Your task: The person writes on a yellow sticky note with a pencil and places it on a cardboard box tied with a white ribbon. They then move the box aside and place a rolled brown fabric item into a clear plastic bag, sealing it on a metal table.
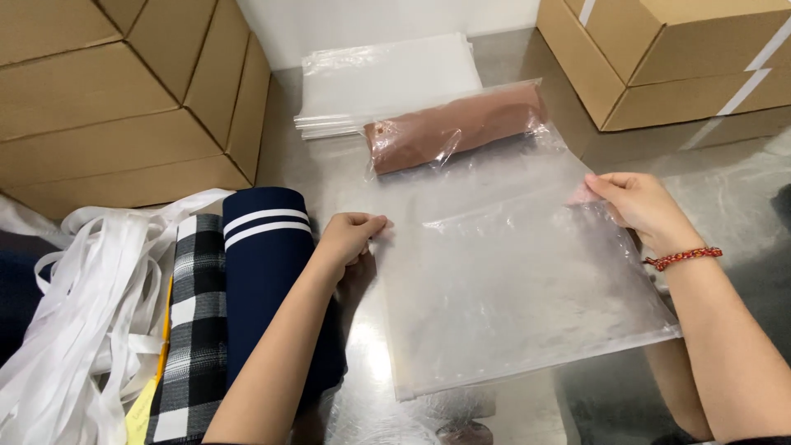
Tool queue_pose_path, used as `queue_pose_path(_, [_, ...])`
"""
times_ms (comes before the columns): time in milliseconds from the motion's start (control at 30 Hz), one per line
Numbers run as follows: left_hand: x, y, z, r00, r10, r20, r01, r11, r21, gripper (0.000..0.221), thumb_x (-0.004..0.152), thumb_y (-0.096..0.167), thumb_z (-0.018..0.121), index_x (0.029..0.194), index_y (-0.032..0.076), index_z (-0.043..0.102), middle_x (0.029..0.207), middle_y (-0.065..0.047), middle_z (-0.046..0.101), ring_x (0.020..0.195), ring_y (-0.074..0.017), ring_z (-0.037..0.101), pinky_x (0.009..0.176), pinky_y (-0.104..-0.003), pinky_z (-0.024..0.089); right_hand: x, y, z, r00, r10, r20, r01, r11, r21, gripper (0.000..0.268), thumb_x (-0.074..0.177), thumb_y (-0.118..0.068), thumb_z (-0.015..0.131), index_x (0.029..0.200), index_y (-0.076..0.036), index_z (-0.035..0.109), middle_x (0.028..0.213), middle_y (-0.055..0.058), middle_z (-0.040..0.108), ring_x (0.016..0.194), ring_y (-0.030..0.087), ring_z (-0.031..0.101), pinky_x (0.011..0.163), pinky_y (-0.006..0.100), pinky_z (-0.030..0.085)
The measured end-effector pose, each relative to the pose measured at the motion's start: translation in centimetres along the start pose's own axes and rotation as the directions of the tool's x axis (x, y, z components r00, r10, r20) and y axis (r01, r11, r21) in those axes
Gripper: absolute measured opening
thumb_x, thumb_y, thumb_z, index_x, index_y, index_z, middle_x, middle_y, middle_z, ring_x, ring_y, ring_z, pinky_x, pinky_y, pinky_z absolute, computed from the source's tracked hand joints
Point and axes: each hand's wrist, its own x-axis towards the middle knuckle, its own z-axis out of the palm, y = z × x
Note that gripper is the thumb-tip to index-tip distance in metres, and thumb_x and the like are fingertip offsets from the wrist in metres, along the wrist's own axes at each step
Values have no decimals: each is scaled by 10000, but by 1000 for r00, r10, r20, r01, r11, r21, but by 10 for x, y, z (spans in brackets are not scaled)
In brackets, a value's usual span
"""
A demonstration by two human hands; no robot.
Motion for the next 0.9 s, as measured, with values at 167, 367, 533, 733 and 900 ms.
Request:
queue_pose_path(167, [1,5,-9,995,91,-31,-93,993,-76,235,998,231,740,952,25,842,676,-20,656,473,-63,383,422,-199,288,-6,-16,3,998,31,56,-36,995,88,241,1094,-146,639,1090,86,704,1023,181,790,492,53,263,428,195,235])
queue_pose_path(367, [24,38,-35,980,184,-75,-192,974,-122,251,941,271,789,933,21,812,748,-44,664,535,-84,453,422,-204,290,20,-42,-16,993,-38,113,22,989,143,287,1130,-208,613,1029,54,678,1104,174,777,477,41,244,418,209,196])
queue_pose_path(533, [27,107,-47,962,226,-156,-258,938,-232,316,964,286,766,1074,-7,807,794,-45,668,581,-60,499,460,-209,378,41,-110,-18,985,-150,83,138,981,137,304,1169,-258,625,1043,-5,738,949,40,734,570,55,461,484,210,332])
queue_pose_path(733, [42,167,-56,939,275,-208,-334,873,-355,279,1107,326,510,1127,69,616,1188,-94,641,883,-275,826,672,-337,679,58,-169,-2,974,-171,150,114,938,328,217,1164,-262,562,1138,-54,618,1185,100,748,1134,326,783,960,385,656])
queue_pose_path(900, [51,174,-61,929,267,-258,-333,906,-263,278,1018,297,419,1061,99,609,1454,-172,636,1082,-448,794,909,-567,593,87,-142,2,961,-197,195,67,847,527,165,1116,-278,642,1030,-139,665,1094,43,646,1289,344,714,995,650,579])
